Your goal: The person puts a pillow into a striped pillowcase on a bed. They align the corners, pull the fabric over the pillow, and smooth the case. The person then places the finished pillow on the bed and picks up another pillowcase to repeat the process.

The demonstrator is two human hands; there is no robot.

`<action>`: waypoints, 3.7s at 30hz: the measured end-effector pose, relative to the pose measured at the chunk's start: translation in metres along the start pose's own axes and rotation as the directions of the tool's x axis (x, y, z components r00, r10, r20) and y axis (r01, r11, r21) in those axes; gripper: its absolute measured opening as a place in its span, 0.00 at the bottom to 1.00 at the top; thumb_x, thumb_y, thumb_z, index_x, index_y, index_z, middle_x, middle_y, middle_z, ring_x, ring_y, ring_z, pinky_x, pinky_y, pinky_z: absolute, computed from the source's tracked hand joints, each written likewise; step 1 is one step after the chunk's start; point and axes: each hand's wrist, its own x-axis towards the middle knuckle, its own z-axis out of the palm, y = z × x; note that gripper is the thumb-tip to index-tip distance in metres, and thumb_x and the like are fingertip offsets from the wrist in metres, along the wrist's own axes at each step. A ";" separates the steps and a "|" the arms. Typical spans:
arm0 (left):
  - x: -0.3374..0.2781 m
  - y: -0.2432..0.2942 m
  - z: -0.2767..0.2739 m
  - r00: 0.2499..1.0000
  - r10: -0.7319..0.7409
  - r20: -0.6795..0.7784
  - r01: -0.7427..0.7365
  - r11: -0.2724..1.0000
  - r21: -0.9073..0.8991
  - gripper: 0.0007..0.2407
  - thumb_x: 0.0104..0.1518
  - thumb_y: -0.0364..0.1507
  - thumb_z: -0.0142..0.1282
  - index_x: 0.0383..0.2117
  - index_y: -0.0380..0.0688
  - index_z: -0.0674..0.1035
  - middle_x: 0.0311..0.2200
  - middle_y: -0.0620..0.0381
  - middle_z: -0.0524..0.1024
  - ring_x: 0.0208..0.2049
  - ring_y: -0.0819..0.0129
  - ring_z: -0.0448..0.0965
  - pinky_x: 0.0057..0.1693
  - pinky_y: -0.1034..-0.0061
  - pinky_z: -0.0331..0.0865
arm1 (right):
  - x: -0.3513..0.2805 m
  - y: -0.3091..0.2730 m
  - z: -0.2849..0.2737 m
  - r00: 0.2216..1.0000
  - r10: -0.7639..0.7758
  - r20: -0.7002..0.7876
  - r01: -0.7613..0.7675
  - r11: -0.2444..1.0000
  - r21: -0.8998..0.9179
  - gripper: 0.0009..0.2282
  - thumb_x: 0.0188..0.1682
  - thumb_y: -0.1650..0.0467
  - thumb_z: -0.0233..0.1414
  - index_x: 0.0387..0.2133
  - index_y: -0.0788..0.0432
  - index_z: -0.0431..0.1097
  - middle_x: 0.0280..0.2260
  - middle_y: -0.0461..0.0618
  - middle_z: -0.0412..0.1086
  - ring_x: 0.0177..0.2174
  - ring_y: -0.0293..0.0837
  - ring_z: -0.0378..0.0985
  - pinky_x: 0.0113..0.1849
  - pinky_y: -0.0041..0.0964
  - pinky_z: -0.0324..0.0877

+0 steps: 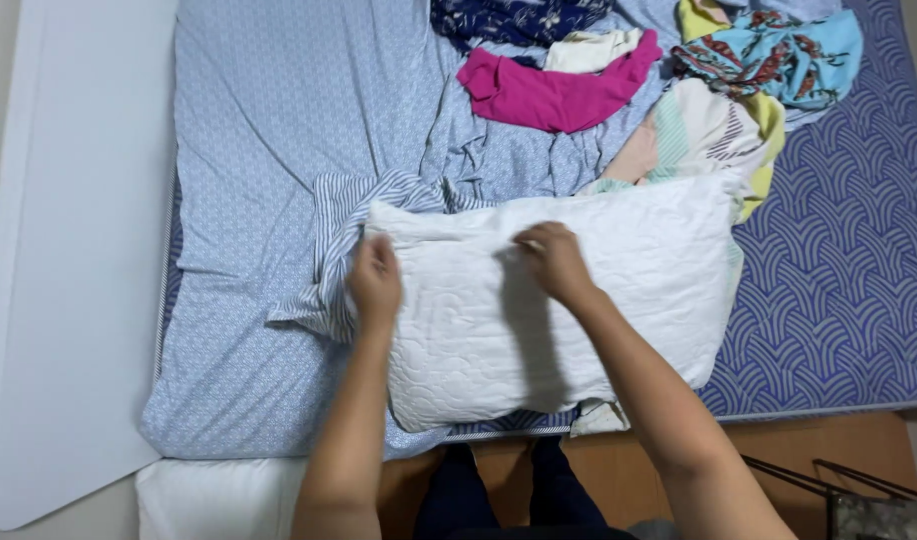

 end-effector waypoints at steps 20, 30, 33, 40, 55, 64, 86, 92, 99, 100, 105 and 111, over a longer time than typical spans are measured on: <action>-0.148 0.003 0.197 0.877 -0.035 0.480 -0.319 0.705 0.634 0.06 0.61 0.24 0.47 0.36 0.40 0.79 0.33 0.42 0.81 0.37 0.47 0.83 0.44 0.54 0.76 | -0.145 0.236 0.052 0.237 0.358 0.903 -0.898 -0.273 0.344 0.28 0.55 0.46 0.46 0.16 0.53 0.67 0.12 0.42 0.65 0.17 0.43 0.70 0.19 0.40 0.68; -0.265 0.152 0.126 0.904 0.109 0.413 -0.281 0.880 0.383 0.08 0.56 0.28 0.53 0.36 0.35 0.73 0.26 0.36 0.76 0.31 0.38 0.78 0.40 0.49 0.71 | -0.154 0.192 0.027 0.026 0.244 0.970 -0.980 -0.186 0.073 0.21 0.53 0.53 0.42 0.43 0.58 0.67 0.35 0.51 0.78 0.41 0.54 0.81 0.43 0.81 0.63; -0.282 0.171 0.088 0.949 -0.093 0.301 -0.017 0.939 0.343 0.06 0.60 0.27 0.47 0.38 0.37 0.72 0.27 0.43 0.75 0.31 0.48 0.80 0.38 0.56 0.74 | -0.163 0.138 -0.028 0.283 0.304 0.910 -0.952 0.205 0.228 0.20 0.55 0.59 0.40 0.43 0.64 0.70 0.33 0.59 0.77 0.37 0.56 0.79 0.42 0.70 0.63; -0.394 0.166 -0.037 0.928 0.017 -0.372 0.088 0.960 0.264 0.04 0.60 0.25 0.52 0.33 0.37 0.72 0.26 0.43 0.75 0.30 0.48 0.77 0.38 0.58 0.69 | -0.181 -0.049 -0.063 0.411 0.051 0.910 -0.821 0.455 0.345 0.17 0.55 0.62 0.50 0.37 0.68 0.72 0.38 0.60 0.79 0.35 0.50 0.75 0.39 0.53 0.70; -0.576 0.041 -0.337 0.552 -0.028 -0.833 0.392 0.891 0.229 0.04 0.58 0.23 0.54 0.36 0.35 0.75 0.24 0.43 0.75 0.24 0.51 0.76 0.34 0.62 0.69 | -0.292 -0.431 0.162 0.225 -0.307 0.925 -0.579 0.721 0.381 0.16 0.54 0.62 0.51 0.30 0.65 0.78 0.31 0.50 0.80 0.32 0.42 0.77 0.32 0.36 0.65; -0.598 -0.044 -0.461 0.498 -0.269 -0.824 0.587 0.804 0.092 0.04 0.59 0.25 0.52 0.34 0.36 0.74 0.21 0.44 0.75 0.22 0.52 0.76 0.33 0.62 0.69 | -0.341 -0.551 0.289 0.154 -0.286 0.946 -0.683 0.660 0.311 0.15 0.52 0.64 0.51 0.36 0.69 0.75 0.32 0.58 0.78 0.33 0.47 0.83 0.41 0.41 0.78; -0.493 -0.054 -0.363 0.777 -0.613 0.144 0.610 0.789 0.070 0.11 0.63 0.31 0.51 0.48 0.45 0.77 0.44 0.53 0.80 0.43 0.66 0.80 0.51 0.69 0.76 | -0.275 -0.318 0.226 0.287 0.212 0.934 -0.790 0.604 0.106 0.17 0.56 0.60 0.43 0.45 0.59 0.72 0.44 0.50 0.76 0.42 0.48 0.77 0.42 0.45 0.71; -0.443 -0.002 -0.300 0.843 -0.375 0.387 0.358 0.926 0.119 0.09 0.62 0.32 0.53 0.44 0.43 0.79 0.40 0.55 0.81 0.40 0.66 0.79 0.48 0.69 0.74 | -0.278 -0.204 0.103 0.305 0.478 0.824 -0.929 0.338 0.147 0.13 0.57 0.61 0.43 0.41 0.56 0.70 0.37 0.46 0.74 0.38 0.44 0.76 0.41 0.44 0.69; -0.387 0.076 -0.203 0.864 -0.120 0.489 0.147 0.989 -0.018 0.09 0.60 0.31 0.55 0.42 0.41 0.79 0.33 0.55 0.80 0.31 0.68 0.77 0.42 0.72 0.73 | -0.291 -0.074 0.022 0.357 0.561 0.747 -0.931 0.146 0.335 0.12 0.58 0.62 0.43 0.38 0.55 0.69 0.37 0.46 0.75 0.35 0.43 0.75 0.39 0.44 0.69; -0.386 0.086 -0.187 0.858 -0.114 0.500 0.142 0.990 -0.017 0.09 0.60 0.31 0.55 0.42 0.41 0.79 0.33 0.55 0.80 0.31 0.68 0.77 0.42 0.72 0.73 | -0.293 -0.054 0.016 0.356 0.568 0.742 -0.930 0.138 0.341 0.12 0.58 0.62 0.43 0.38 0.55 0.69 0.37 0.46 0.75 0.35 0.43 0.75 0.39 0.44 0.69; -0.369 0.123 -0.085 0.838 -0.056 0.542 0.082 0.996 -0.024 0.09 0.60 0.31 0.55 0.41 0.40 0.80 0.29 0.54 0.79 0.29 0.69 0.76 0.40 0.74 0.72 | -0.283 0.026 -0.025 0.342 0.522 0.781 -0.931 0.074 0.358 0.09 0.54 0.63 0.44 0.39 0.52 0.69 0.40 0.44 0.75 0.38 0.43 0.76 0.39 0.43 0.68; -0.361 0.137 0.029 0.836 -0.002 0.548 0.142 0.967 -0.212 0.10 0.60 0.29 0.56 0.43 0.38 0.78 0.30 0.56 0.79 0.29 0.73 0.76 0.38 0.76 0.72 | -0.268 0.146 -0.051 0.309 0.624 0.717 -0.873 -0.114 0.475 0.10 0.51 0.64 0.52 0.44 0.49 0.69 0.36 0.45 0.70 0.32 0.44 0.67 0.36 0.41 0.67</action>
